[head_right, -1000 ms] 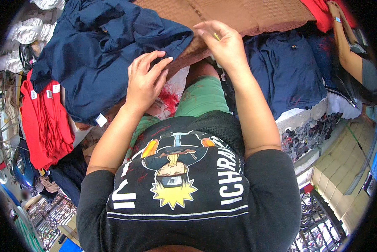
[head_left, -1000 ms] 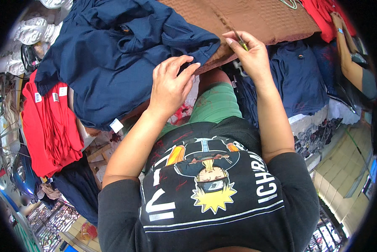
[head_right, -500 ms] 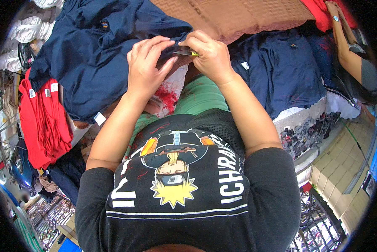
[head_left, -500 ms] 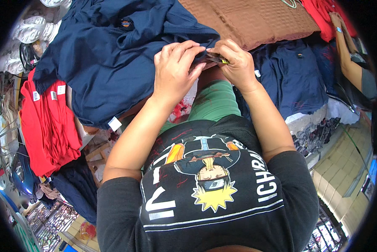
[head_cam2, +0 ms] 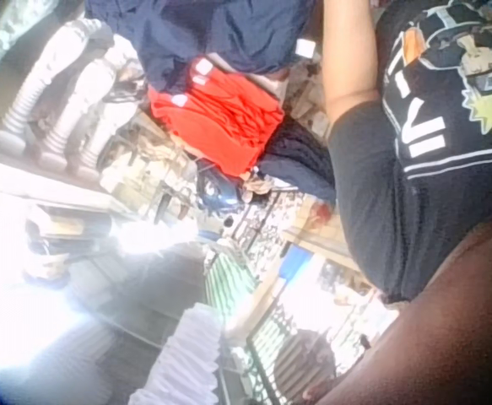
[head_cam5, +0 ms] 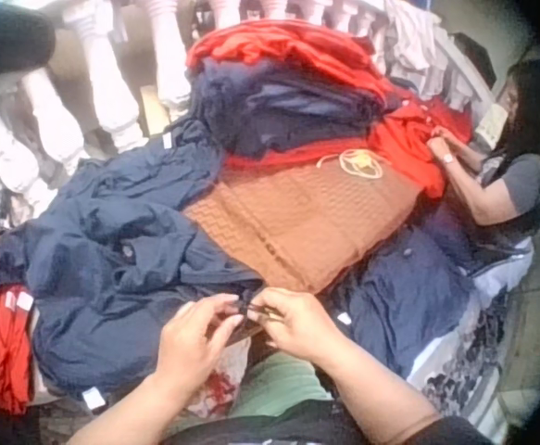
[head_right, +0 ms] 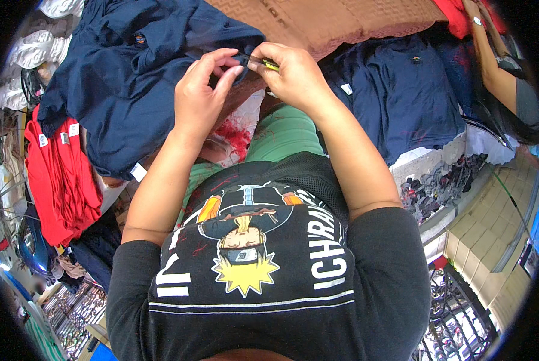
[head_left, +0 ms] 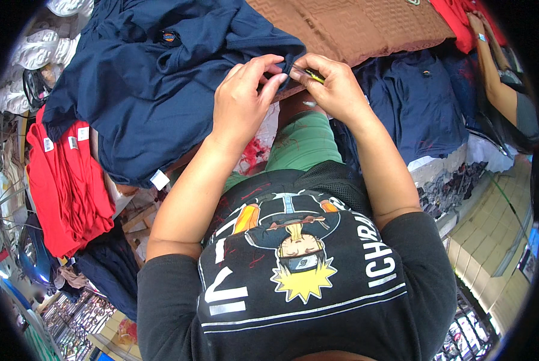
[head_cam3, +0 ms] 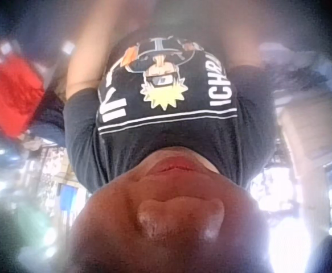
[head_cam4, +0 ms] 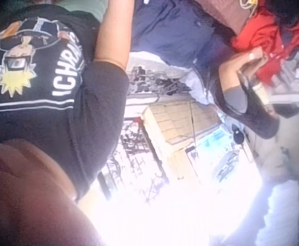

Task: The person trims loose threads from the collars and labels of several navy blue shirts using snips.

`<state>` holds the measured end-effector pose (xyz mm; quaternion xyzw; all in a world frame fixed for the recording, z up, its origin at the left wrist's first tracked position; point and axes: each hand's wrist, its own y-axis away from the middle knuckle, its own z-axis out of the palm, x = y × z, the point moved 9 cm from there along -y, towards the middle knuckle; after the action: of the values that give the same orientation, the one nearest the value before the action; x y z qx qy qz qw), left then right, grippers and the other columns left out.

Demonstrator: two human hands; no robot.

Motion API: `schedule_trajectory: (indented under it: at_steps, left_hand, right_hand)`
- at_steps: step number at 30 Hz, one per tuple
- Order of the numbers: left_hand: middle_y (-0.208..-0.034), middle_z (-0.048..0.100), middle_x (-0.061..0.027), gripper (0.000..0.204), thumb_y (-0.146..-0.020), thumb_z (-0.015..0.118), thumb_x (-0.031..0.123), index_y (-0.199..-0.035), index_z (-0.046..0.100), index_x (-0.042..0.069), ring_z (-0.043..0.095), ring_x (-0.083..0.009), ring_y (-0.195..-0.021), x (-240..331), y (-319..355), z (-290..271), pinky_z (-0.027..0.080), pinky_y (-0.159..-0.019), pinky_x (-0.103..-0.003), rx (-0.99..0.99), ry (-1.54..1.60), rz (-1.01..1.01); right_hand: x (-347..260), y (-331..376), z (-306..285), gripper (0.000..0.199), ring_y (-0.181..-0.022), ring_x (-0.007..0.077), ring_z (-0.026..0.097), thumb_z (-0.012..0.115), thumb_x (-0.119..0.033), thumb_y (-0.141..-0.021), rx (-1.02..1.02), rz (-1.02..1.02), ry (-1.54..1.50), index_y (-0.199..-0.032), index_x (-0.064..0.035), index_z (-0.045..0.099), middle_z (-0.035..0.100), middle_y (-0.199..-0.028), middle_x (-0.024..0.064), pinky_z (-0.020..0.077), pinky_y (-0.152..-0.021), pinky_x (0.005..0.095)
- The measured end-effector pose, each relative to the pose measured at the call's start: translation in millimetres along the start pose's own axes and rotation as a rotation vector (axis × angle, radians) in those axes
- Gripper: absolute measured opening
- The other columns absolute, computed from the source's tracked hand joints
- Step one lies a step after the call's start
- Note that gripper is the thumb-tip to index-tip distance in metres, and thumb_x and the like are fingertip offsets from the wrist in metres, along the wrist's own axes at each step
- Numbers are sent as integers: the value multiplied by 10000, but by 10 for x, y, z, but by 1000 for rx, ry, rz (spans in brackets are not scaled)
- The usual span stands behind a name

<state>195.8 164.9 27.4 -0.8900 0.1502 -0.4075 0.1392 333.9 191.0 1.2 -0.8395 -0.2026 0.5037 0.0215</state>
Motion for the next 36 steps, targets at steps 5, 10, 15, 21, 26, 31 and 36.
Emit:
schedule_trajectory:
  at_steps: [5,10,15,21,26,31,36]
  left_hand:
    - [-969,662,-53,263,-730,761,138,-969,668,82,616,-248,-899,126,26,79,504,-795,-349,0,-219,178]
    - [-969,654,-55,246,-740,757,152,-966,678,96,612,-253,-912,118,28,84,498,-800,-348,18,-226,157]
    - [-954,649,-50,206,-749,752,171,-937,692,112,611,-248,-891,164,34,87,497,-789,-349,28,-259,178]
    - [-888,672,-69,117,-794,717,175,-888,699,108,643,-253,-823,244,-39,45,512,-727,-349,-5,-279,180]
    - [-809,704,-98,124,-866,657,159,-921,678,49,690,-247,-709,91,-123,14,534,-650,-309,-149,-212,-44]
    - [-851,720,-96,148,-890,631,128,-962,656,2,700,-168,-776,-75,-150,60,533,-701,-283,-257,-36,-152]
    - [-842,718,-106,145,-898,621,125,-969,656,4,702,-173,-780,-76,-151,63,533,-717,-283,-236,-6,-134]
  right_hand:
    - [-181,58,-52,111,-750,306,620,652,-85,-834,110,-168,133,-919,-26,612,634,-851,157,486,-671,344]
    - [-264,19,-248,184,-722,213,613,653,-179,-881,102,-53,-252,-955,-12,628,641,-815,113,480,-686,296]
    - [-40,92,-408,379,-864,279,675,673,-338,-863,154,72,23,-1058,-20,607,682,-912,157,508,-761,365]
    - [-120,136,-344,330,-908,333,645,691,-285,-821,87,-40,153,-1034,-47,609,665,-943,153,502,-787,388]
    - [-228,50,-289,289,-858,331,643,693,-280,-814,-54,-53,159,-981,-52,632,661,-896,145,500,-740,392]
    - [-326,5,-245,245,-811,315,653,699,-239,-817,-109,-117,265,-946,-38,649,665,-872,141,506,-712,371]
    - [-443,-24,-258,219,-809,328,652,691,-231,-817,-98,-160,389,-920,-42,647,667,-866,131,507,-691,388]
